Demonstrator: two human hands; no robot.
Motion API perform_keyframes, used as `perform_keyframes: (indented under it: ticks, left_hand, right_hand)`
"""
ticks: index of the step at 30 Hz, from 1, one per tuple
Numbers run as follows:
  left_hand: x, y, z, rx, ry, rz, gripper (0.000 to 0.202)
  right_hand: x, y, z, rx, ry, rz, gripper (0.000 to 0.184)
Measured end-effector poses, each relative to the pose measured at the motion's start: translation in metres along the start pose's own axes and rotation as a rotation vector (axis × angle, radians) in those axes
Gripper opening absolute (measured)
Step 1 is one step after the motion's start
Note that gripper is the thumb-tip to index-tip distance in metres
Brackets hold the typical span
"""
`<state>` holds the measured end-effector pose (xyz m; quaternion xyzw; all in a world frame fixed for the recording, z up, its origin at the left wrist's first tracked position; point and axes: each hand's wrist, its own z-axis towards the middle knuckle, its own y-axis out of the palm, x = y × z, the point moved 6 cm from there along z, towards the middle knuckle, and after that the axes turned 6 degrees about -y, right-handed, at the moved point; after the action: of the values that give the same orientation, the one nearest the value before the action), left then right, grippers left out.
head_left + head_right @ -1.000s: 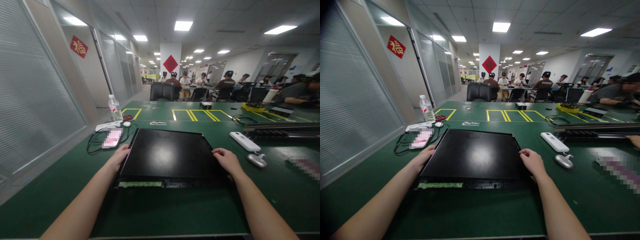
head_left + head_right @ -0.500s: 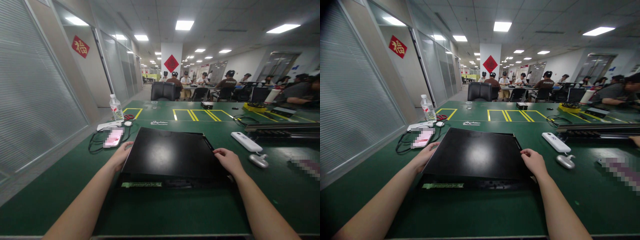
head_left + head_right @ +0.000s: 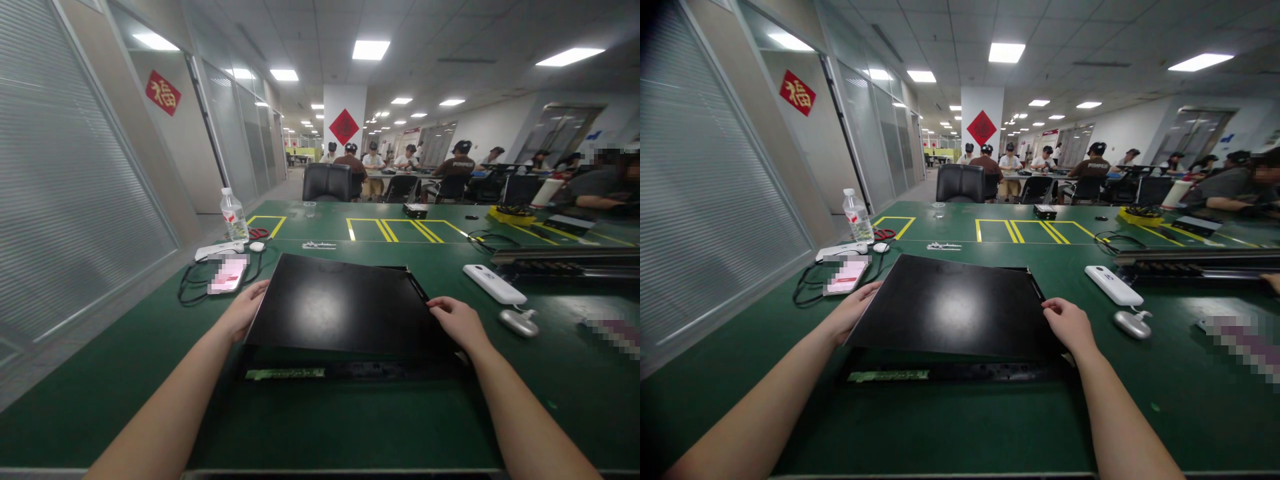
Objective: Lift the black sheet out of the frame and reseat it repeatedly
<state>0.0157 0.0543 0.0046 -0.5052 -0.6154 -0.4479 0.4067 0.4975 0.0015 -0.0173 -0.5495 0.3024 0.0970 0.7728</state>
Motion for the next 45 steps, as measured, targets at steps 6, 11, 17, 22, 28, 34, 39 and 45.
perform_keyframes:
  ticks: [6,11,17,22,28,34,39,45]
  left_hand:
    - [0.006,0.007,-0.003,-0.053,0.004,-0.087,0.044]
    - [0.009,0.009,-0.003,-0.093,0.011,-0.237,0.038]
    - [0.011,-0.002,0.0,-0.052,0.132,-0.157,0.061]
    - [0.011,-0.007,0.003,-0.017,0.17,-0.153,0.067]
    - [0.017,-0.001,-0.004,-0.041,0.221,-0.154,0.067]
    - [0.021,0.003,-0.01,-0.085,0.29,-0.172,0.066]
    - [0.023,0.001,-0.009,-0.048,0.309,-0.146,0.064]
    - [0.035,-0.005,0.001,-0.082,0.357,-0.108,0.057]
  right_hand:
    - [-0.002,-0.001,-0.001,0.007,-0.004,-0.001,0.024]
    - [-0.004,-0.001,-0.001,0.015,-0.025,0.026,0.023]
    - [-0.01,0.0,-0.003,-0.013,-0.021,0.078,0.023]
    - [-0.01,0.001,-0.003,-0.007,-0.001,0.126,0.025]
    - [0.0,0.006,0.003,0.004,0.037,0.194,0.034]
    - [0.006,0.007,0.005,0.064,0.111,0.282,0.025]
    - [0.007,0.009,0.002,0.043,0.181,0.505,0.032]
    - [-0.02,-0.004,-0.009,-0.022,0.097,0.977,0.042]
